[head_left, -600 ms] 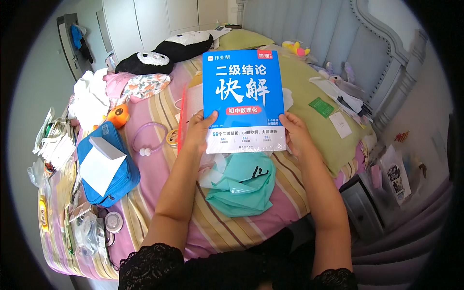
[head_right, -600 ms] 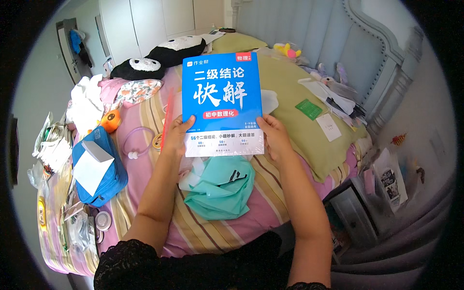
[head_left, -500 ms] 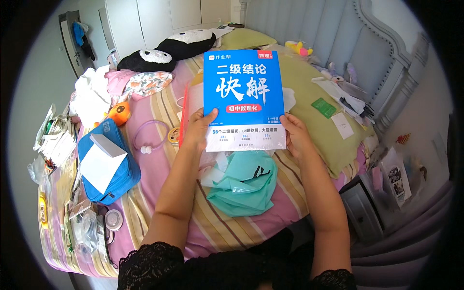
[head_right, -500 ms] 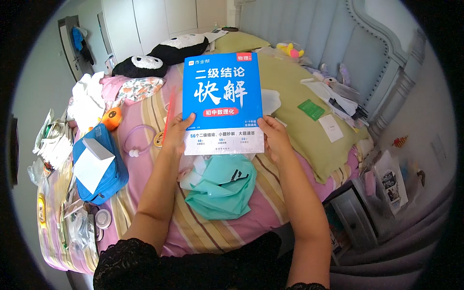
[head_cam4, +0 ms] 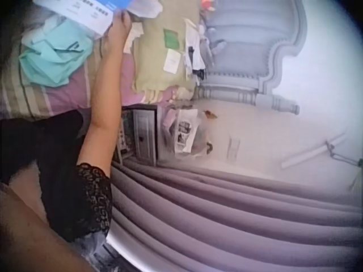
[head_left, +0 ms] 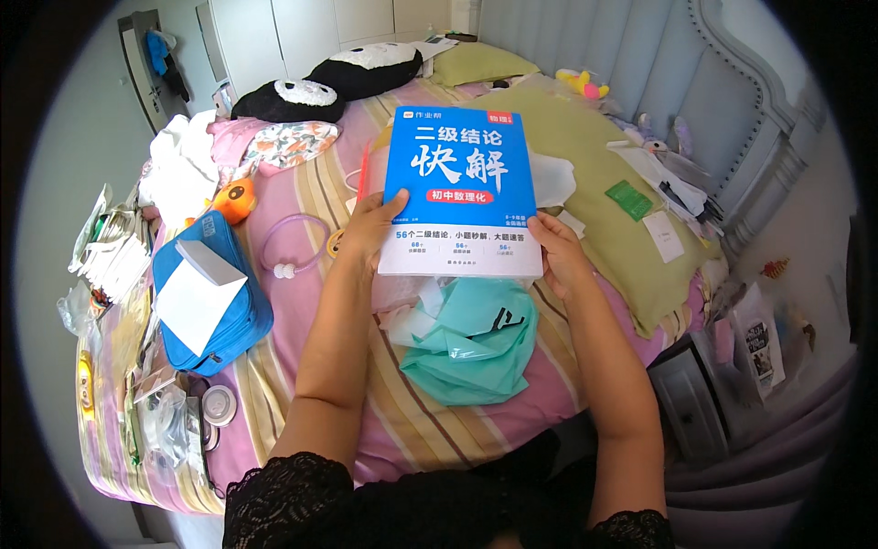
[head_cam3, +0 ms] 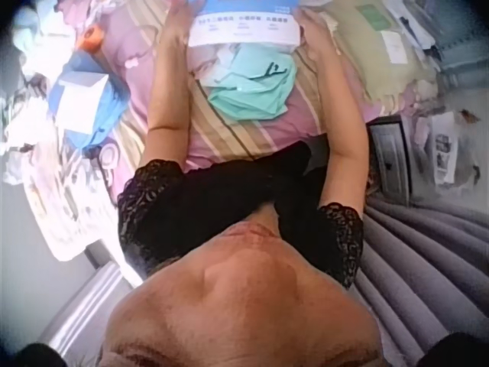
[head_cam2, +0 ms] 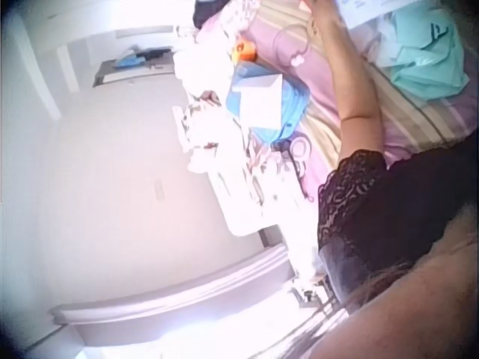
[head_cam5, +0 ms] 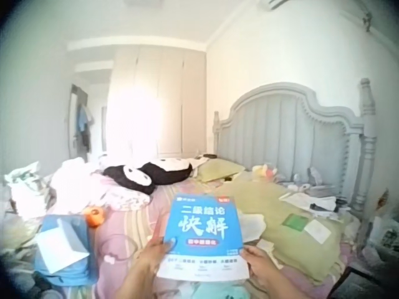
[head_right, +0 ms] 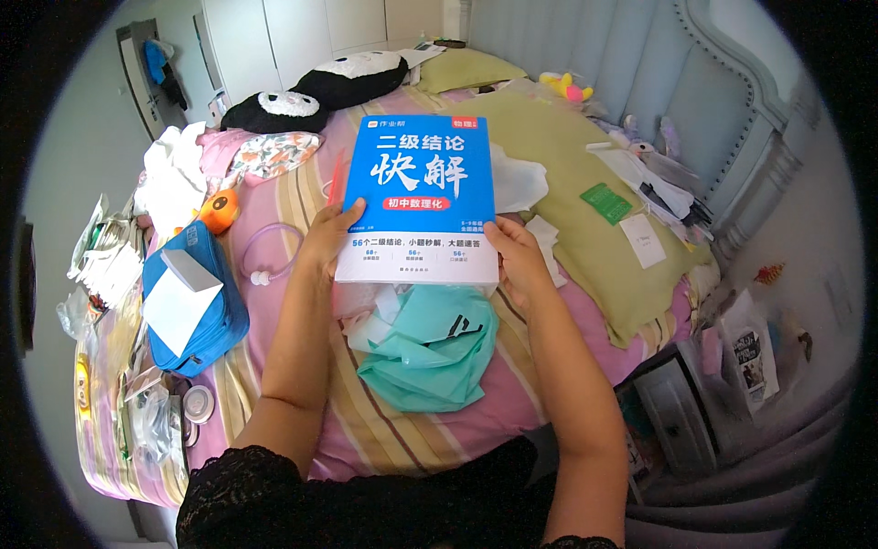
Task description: The person organizes a cluttered bed by sorting papers, placing items into a plastic bag, and arranging stuffed toys and photo frames on the bed and nightstand. They handle a book, papers, a plastic bag, a hair clip, and several plush toys, moving them into more orderly positions.
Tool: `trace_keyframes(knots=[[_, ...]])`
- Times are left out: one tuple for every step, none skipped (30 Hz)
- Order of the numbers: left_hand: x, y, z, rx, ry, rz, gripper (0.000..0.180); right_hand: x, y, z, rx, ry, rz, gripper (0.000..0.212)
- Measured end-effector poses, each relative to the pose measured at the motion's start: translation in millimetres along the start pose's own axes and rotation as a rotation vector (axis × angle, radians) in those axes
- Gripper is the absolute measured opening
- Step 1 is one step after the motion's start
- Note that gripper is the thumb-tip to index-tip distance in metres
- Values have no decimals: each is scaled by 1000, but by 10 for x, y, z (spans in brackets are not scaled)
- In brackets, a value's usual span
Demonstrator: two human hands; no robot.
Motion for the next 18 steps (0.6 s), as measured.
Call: trace_keyframes(knots=[[14,-7,30,17,-15,-8,31,-21,12,-45,3,-1,-7,28],[21,-18,58,34,-30,-16,31,-29,3,-85,6,-2,-14,29],[21,-23,77,55,-40,-13,31,-27,-25,-121,48,-10,-13,30],[16,-37,95,77,-51,-11,31,-24,-57,-165,91,-19,-11,31],[14,-46,116,98,-62,-9,32,-24,-78,-185,133,-27,-9,33],[27,-55,138,108,-71,-28,32,-32,-111,-228,151,31,-60,34],[44,-58,164,119,-79,-47,32,-49,-130,-267,168,88,-110,34],[54,-70,187,129,-88,-66,33,-66,-150,-313,186,146,-160,35],[43,-83,186,141,-87,-56,33,-68,-149,-311,155,149,-162,35],[20,-118,179,152,-86,-46,34,-67,-147,-311,124,151,-165,35],[-7,-154,159,163,-84,-36,34,-66,-149,-311,93,154,-167,35],[-46,-213,124,158,-92,-52,36,-57,-128,-311,85,150,-140,35],[-95,-270,78,152,-100,-68,37,-48,-110,-312,77,146,-114,34],[-117,-304,63,147,-109,-85,38,-43,-91,-316,69,143,-88,33],[-114,-323,93,178,-95,-94,36,-50,-52,-333,86,140,-56,33],[-111,-358,157,210,-82,-103,34,-67,-6,-358,102,137,-25,32],[-109,-392,216,242,-70,-112,31,-69,25,-373,119,135,6,32],[-120,-478,297,339,-132,-191,30,-40,40,-329,102,117,44,32]])
Point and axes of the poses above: each hand's wrist, its own x-axis towards the middle knuckle, its own z-axis out of the back of the hand, y = z × x, the point moved 8 cm from there along x, towards the middle knuckle, and after that the axes turned 3 degrees about -x, right-handed, at the moved point
